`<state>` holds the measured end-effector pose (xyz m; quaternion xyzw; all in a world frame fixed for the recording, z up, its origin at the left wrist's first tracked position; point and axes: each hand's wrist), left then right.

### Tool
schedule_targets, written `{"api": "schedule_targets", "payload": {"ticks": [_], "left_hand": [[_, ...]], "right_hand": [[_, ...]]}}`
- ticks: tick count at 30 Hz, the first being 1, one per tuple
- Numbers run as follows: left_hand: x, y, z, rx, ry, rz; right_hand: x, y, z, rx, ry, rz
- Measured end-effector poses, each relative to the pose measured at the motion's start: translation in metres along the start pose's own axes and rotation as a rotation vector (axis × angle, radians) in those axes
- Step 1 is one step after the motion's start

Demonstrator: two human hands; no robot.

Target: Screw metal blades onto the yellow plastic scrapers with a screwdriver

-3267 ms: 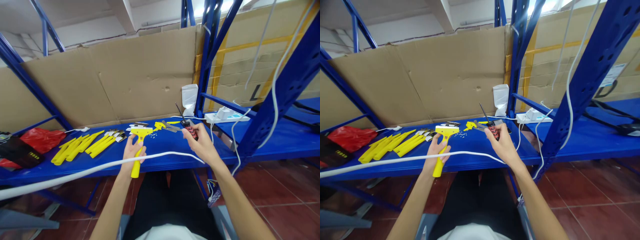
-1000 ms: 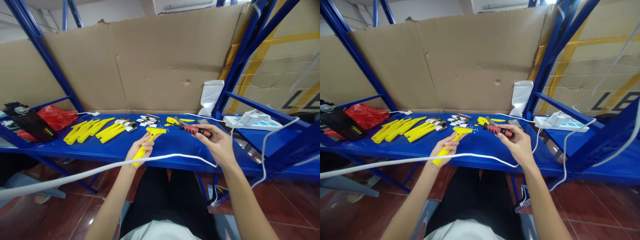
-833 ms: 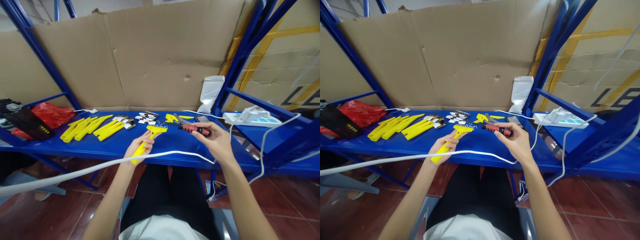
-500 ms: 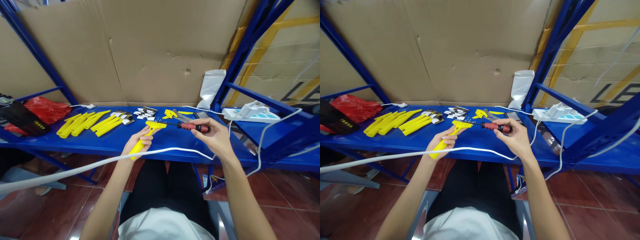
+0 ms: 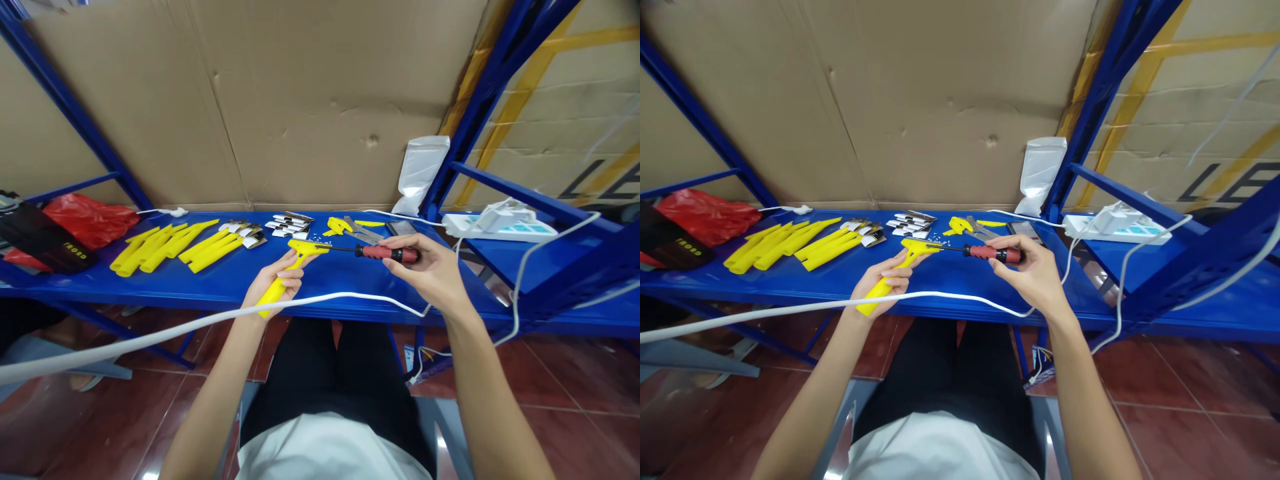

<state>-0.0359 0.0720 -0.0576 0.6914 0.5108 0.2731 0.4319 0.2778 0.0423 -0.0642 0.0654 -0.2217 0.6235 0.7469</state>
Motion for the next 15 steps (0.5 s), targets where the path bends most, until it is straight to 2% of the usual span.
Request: {"api": "schedule_targets", "payload": {"ticks": [15], "left_hand": [[-0.0018, 0.0047, -0.0004, 0.006, 0.0, -0.003]], "right_hand": [[-0.0006, -0.0058, 0.001, -0.018, 0.018, -0.013]]}}
Point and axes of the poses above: each hand's wrist, its own x-axis towards the middle knuckle, its own y-axis out of the palm, z = x × y, and after that the axes turned 12 degrees about y, right-handed
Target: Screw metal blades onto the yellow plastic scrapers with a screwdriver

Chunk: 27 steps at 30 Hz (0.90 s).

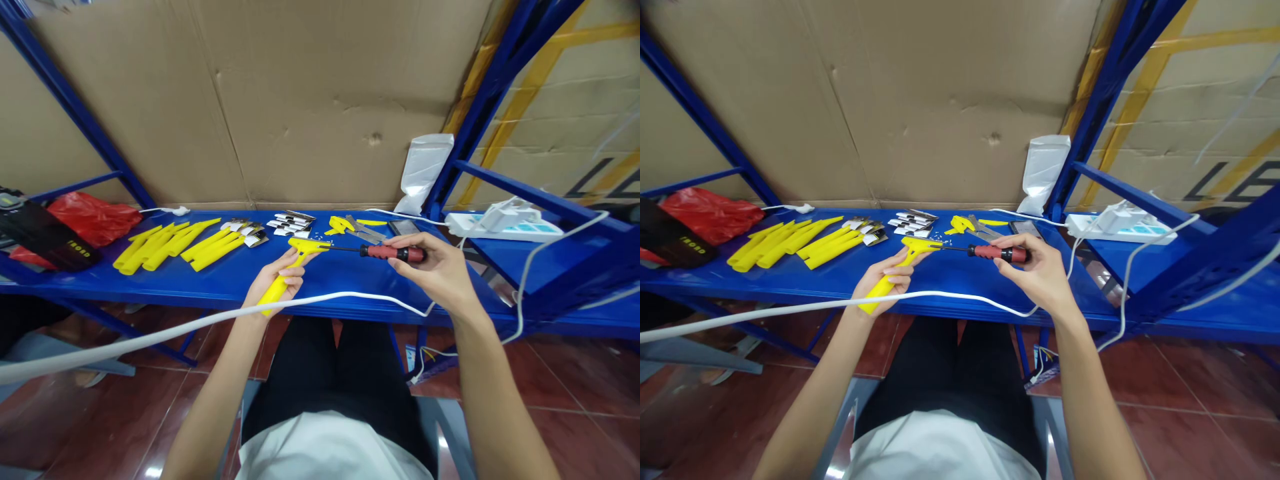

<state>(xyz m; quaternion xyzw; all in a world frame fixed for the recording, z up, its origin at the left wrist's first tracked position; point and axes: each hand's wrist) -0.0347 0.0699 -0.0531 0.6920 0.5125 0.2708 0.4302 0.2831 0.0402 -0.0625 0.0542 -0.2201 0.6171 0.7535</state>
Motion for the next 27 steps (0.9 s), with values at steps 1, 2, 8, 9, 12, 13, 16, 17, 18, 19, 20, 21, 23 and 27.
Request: {"api": "schedule_targets", "payload": {"ticks": [1, 2, 8, 9, 12, 13, 16, 17, 18, 19, 20, 21, 23, 27], "left_hand": [[0.0, 0.0, 0.0, 0.001, 0.0, -0.001], [0.0, 0.0, 0.0, 0.002, 0.001, -0.003], [0.001, -0.003, 0.0, 0.04, 0.0, 0.0], [0.001, -0.003, 0.001, 0.045, 0.001, 0.0], [0.001, -0.001, 0.002, 0.058, 0.013, -0.011], [0.001, -0.001, 0.002, 0.064, 0.02, -0.015], [0.002, -0.002, 0.002, 0.087, 0.037, -0.016], [0.003, -0.003, 0.002, 0.094, 0.038, -0.003], [0.003, -0.004, 0.002, 0.101, 0.04, 0.013], [0.004, -0.006, 0.002, 0.11, 0.042, 0.03], [0.004, -0.007, 0.002, 0.122, 0.044, 0.044], [0.005, -0.008, 0.002, 0.137, 0.048, 0.055], [0.005, -0.01, 0.002, 0.173, 0.055, 0.064], [0.005, -0.01, 0.003, 0.22, 0.062, 0.057]], "right_hand": [[0.0, 0.0, 0.0, -0.006, -0.008, -0.002], [0.0, -0.001, 0.0, -0.011, -0.017, -0.004], [0.0, -0.001, 0.001, -0.027, -0.052, -0.007], [0.0, -0.001, 0.001, -0.03, -0.056, -0.008], [-0.002, -0.001, 0.002, -0.046, -0.075, -0.02], [-0.002, -0.001, 0.003, -0.052, -0.082, -0.023], [-0.004, -0.001, 0.006, -0.069, -0.101, -0.024], [-0.005, -0.001, 0.006, -0.075, -0.105, -0.024], [-0.005, -0.001, 0.007, -0.081, -0.108, -0.025], [-0.006, -0.001, 0.007, -0.086, -0.113, -0.026], [-0.006, -0.002, 0.008, -0.091, -0.118, -0.029], [-0.007, -0.002, 0.009, -0.094, -0.125, -0.029], [-0.008, -0.002, 0.011, -0.098, -0.141, -0.022], [-0.011, -0.001, 0.016, -0.105, -0.16, -0.005]]}}
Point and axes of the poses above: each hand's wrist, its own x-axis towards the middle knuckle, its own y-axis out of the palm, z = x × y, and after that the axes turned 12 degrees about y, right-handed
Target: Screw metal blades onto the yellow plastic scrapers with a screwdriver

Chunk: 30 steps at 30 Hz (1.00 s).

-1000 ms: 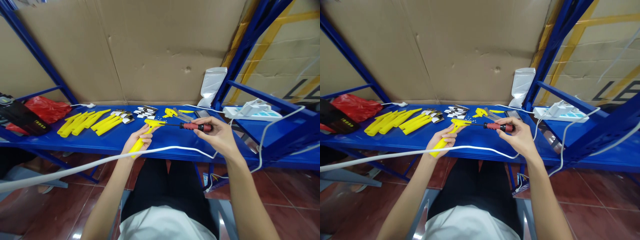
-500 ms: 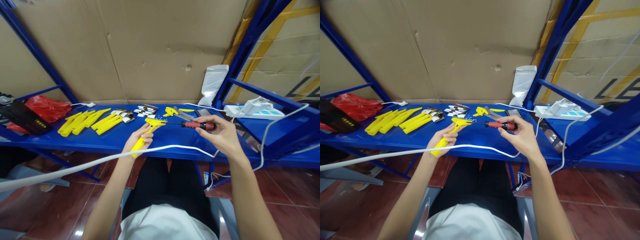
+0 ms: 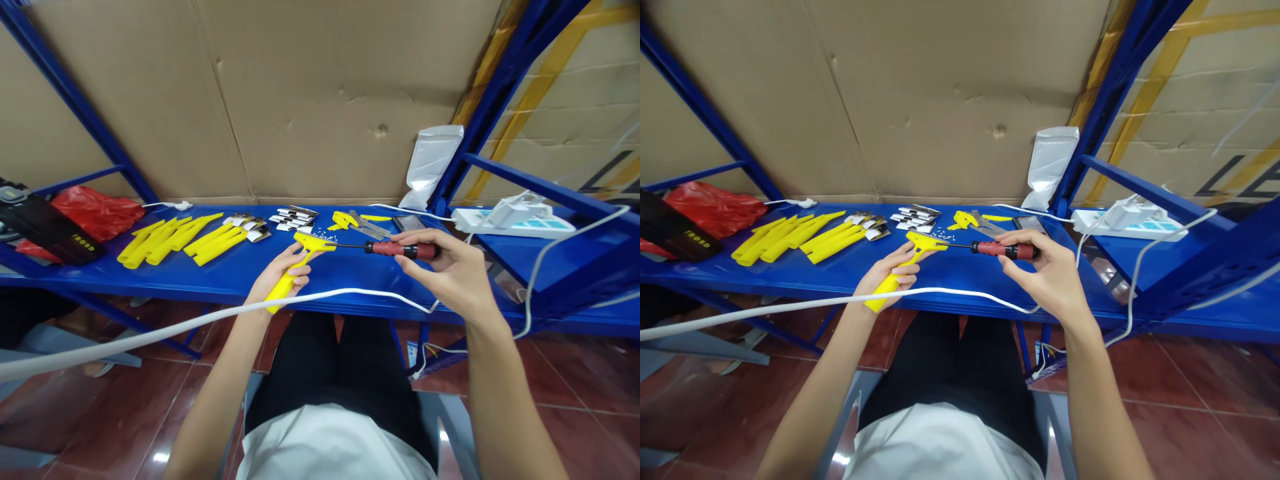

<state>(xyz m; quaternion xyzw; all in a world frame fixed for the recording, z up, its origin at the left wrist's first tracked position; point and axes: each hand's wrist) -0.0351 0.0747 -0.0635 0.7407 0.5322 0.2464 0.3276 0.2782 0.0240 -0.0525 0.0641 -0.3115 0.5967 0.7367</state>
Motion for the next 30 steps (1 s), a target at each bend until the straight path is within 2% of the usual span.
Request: {"api": "schedule_targets", "payload": {"ticks": [16, 23, 30], "left_hand": [[-0.003, 0.004, -0.005, -0.117, -0.088, 0.006], [-0.003, 0.004, -0.005, -0.163, -0.09, -0.026], [-0.003, 0.004, -0.004, -0.111, -0.078, -0.002]], "right_hand": [[-0.004, 0.001, 0.008, -0.037, -0.042, -0.002], [-0.005, 0.001, 0.012, -0.04, -0.016, -0.013], [-0.005, 0.003, 0.01, -0.036, -0.028, -0.009]]}}
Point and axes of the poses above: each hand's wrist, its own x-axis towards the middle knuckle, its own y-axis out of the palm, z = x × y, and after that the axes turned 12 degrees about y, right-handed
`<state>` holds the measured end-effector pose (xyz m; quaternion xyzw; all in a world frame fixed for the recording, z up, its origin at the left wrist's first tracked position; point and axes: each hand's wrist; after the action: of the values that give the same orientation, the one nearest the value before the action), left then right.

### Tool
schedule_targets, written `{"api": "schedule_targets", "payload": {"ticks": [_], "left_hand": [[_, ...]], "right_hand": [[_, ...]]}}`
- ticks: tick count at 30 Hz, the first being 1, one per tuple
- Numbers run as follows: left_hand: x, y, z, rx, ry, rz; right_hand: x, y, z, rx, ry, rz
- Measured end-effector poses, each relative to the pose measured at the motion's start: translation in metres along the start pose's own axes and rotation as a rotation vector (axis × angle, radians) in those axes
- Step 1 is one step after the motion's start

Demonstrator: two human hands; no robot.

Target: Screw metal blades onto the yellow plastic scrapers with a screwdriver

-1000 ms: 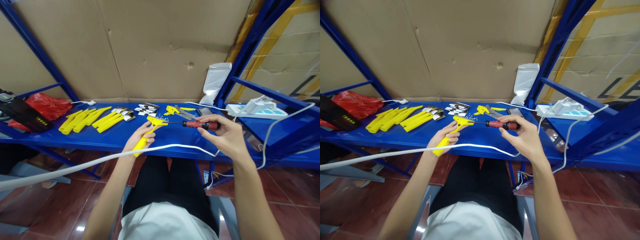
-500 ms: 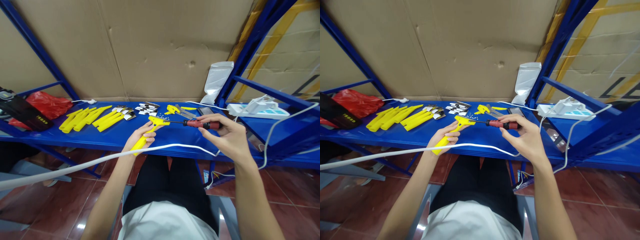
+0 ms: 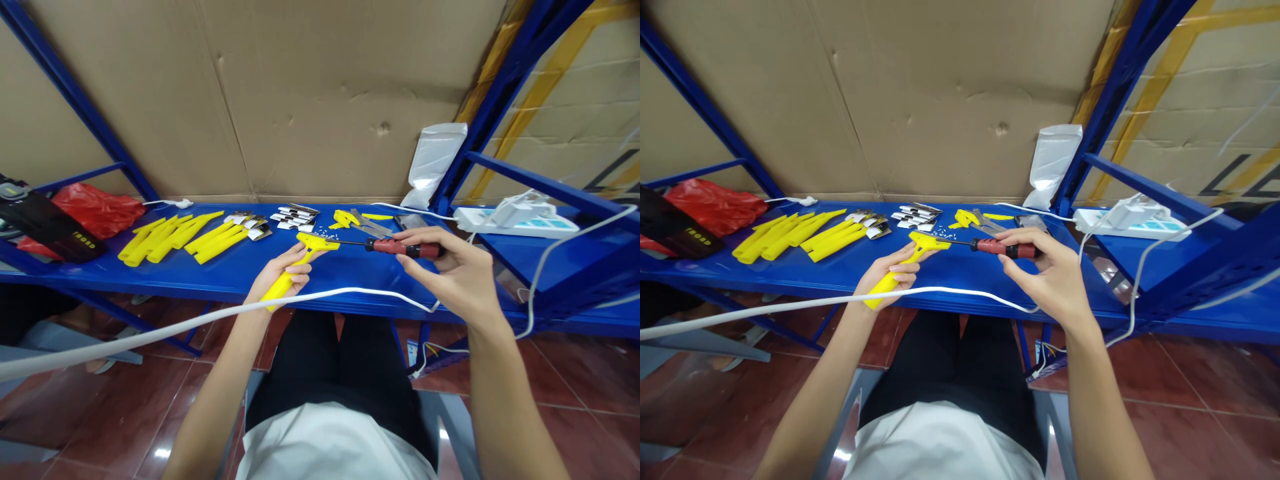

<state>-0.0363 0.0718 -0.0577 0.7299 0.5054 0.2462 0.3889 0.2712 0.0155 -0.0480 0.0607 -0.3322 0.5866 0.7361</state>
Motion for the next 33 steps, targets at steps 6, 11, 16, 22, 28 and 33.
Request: {"api": "schedule_targets", "payload": {"ticks": [6, 11, 16, 22, 28, 33], "left_hand": [[0.0002, 0.0017, 0.0005, 0.024, 0.004, 0.01], [0.0004, 0.0018, 0.0, 0.02, 0.002, 0.003], [0.0007, -0.0001, 0.0002, -0.013, 0.012, -0.01], [0.0017, -0.0006, 0.0006, 0.002, 0.014, -0.033], [0.0014, -0.0004, 0.0018, 0.016, 0.034, -0.022], [0.0014, -0.0015, 0.0038, 0.095, 0.084, -0.003]], "right_hand": [[0.0006, 0.003, -0.0017, 0.026, -0.005, 0.0], [0.0013, 0.0026, -0.0029, 0.032, -0.002, -0.005], [0.0012, -0.0002, -0.0017, 0.035, 0.014, -0.007], [0.0016, -0.0016, -0.0022, 0.05, 0.02, -0.006], [0.0008, -0.0024, -0.0004, 0.038, 0.029, -0.006], [-0.0008, -0.0049, 0.0013, 0.007, 0.028, -0.011]]}}
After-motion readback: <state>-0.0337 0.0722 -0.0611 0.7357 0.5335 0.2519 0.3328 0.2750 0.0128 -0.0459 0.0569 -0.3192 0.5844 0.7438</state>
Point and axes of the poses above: each hand's wrist, its own x-axis towards the middle knuckle, its own y-axis out of the palm, z = x × y, and after that the axes turned 12 degrees about y, right-handed
